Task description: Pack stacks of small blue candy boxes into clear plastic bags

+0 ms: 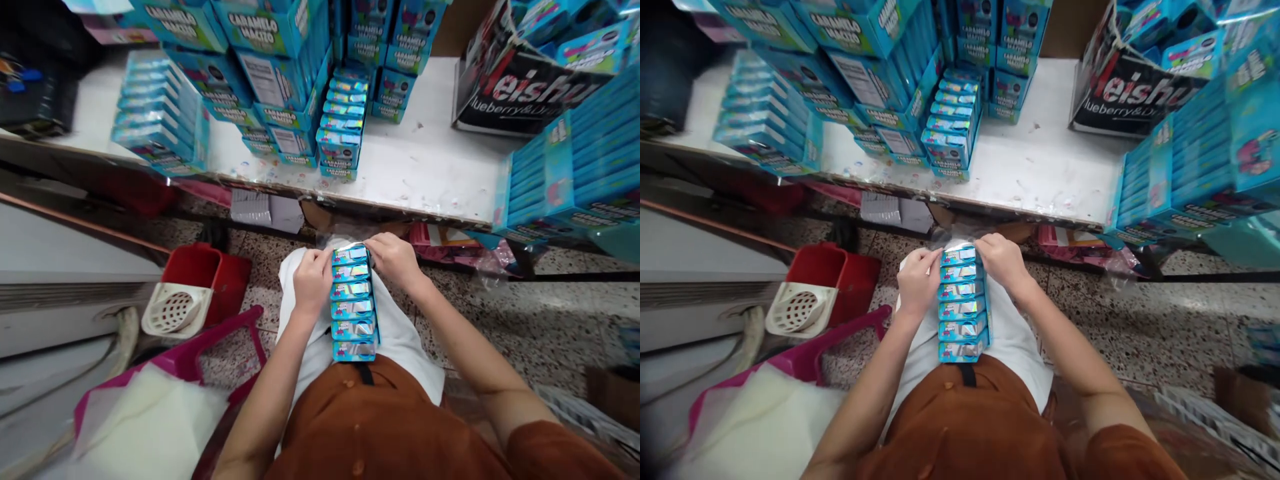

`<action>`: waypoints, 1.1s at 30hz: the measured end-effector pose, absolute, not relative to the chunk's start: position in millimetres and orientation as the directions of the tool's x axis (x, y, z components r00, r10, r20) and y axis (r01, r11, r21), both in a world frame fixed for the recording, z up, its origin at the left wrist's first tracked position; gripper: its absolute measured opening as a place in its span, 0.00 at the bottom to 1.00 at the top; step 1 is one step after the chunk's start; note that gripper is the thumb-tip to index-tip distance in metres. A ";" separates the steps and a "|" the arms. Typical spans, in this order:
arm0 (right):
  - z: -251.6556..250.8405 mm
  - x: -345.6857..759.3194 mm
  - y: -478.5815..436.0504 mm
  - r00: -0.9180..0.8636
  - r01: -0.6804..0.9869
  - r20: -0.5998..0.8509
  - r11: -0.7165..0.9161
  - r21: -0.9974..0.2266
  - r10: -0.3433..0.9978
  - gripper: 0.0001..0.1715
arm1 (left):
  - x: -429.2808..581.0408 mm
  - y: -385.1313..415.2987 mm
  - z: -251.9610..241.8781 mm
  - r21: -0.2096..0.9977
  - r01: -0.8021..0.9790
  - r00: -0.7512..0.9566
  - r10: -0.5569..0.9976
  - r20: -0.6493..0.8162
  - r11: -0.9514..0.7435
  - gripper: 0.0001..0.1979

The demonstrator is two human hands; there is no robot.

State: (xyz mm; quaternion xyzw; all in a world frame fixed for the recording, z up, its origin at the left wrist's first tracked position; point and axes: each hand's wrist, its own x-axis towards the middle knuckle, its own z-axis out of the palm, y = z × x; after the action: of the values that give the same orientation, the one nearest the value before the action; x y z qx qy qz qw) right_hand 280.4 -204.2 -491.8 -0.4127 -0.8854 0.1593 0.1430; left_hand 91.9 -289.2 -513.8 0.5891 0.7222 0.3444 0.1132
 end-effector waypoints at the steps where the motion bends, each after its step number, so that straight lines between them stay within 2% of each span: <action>1: -491.7 282.3 -208.1 -0.618 0.686 0.129 0.612 -0.394 0.776 0.17 | 93.4 -292.8 -518.2 0.610 0.789 -0.281 0.923 0.263 0.067 0.14; 5: -498.7 292.2 -228.8 -0.618 0.637 0.215 0.642 -0.427 0.756 0.17 | 93.0 -310.8 -530.4 0.546 0.838 -0.243 0.913 0.327 0.027 0.14; 10: -511.6 305.2 -257.7 -0.640 0.541 0.507 0.807 -0.236 0.578 0.12 | 85.1 -337.5 -530.7 0.400 0.899 -0.040 0.877 0.480 -0.177 0.14; 12: -517.7 306.5 -263.1 -0.617 0.529 0.578 0.825 -0.199 0.534 0.13 | 82.4 -342.2 -533.1 0.381 0.894 0.007 0.858 0.513 -0.235 0.15; 17: -534.8 297.2 -256.5 -0.575 0.552 0.586 0.800 -0.236 0.570 0.11 | 75.0 -332.8 -550.7 0.384 0.888 0.006 0.841 0.541 -0.253 0.13; 22: -545.1 286.3 -252.8 -0.528 0.608 0.490 0.712 -0.353 0.694 0.09 | 65.8 -329.7 -561.9 0.351 0.905 0.013 0.839 0.544 -0.242 0.12; 26: -550.0 279.8 -256.9 -0.399 0.736 0.280 0.487 -0.470 0.873 0.07 | 65.2 -337.6 -566.1 0.453 0.872 -0.081 0.859 0.505 -0.184 0.11; 29: -555.6 274.9 -257.4 -0.345 0.770 0.136 0.363 -0.524 0.929 0.11 | 80.5 -338.9 -568.3 0.606 0.789 -0.265 0.837 0.479 -0.097 0.10; 31: -560.9 273.2 -256.1 -0.351 0.758 0.076 0.331 -0.562 0.933 0.15 | 99.3 -335.3 -567.7 0.758 0.652 -0.472 0.773 0.424 -0.018 0.10; 33: -566.2 274.3 -253.8 -0.332 0.731 0.035 0.280 -0.622 0.943 0.17 | 121.1 -329.0 -564.6 0.895 0.444 -0.640 0.714 0.285 0.040 0.15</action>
State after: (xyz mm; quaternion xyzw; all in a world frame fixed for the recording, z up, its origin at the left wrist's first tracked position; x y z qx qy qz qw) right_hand 274.3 -253.8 -566.2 -0.5407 -0.7737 0.2596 0.2040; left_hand 121.1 -329.0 -564.6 0.4069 0.7111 0.5606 0.1205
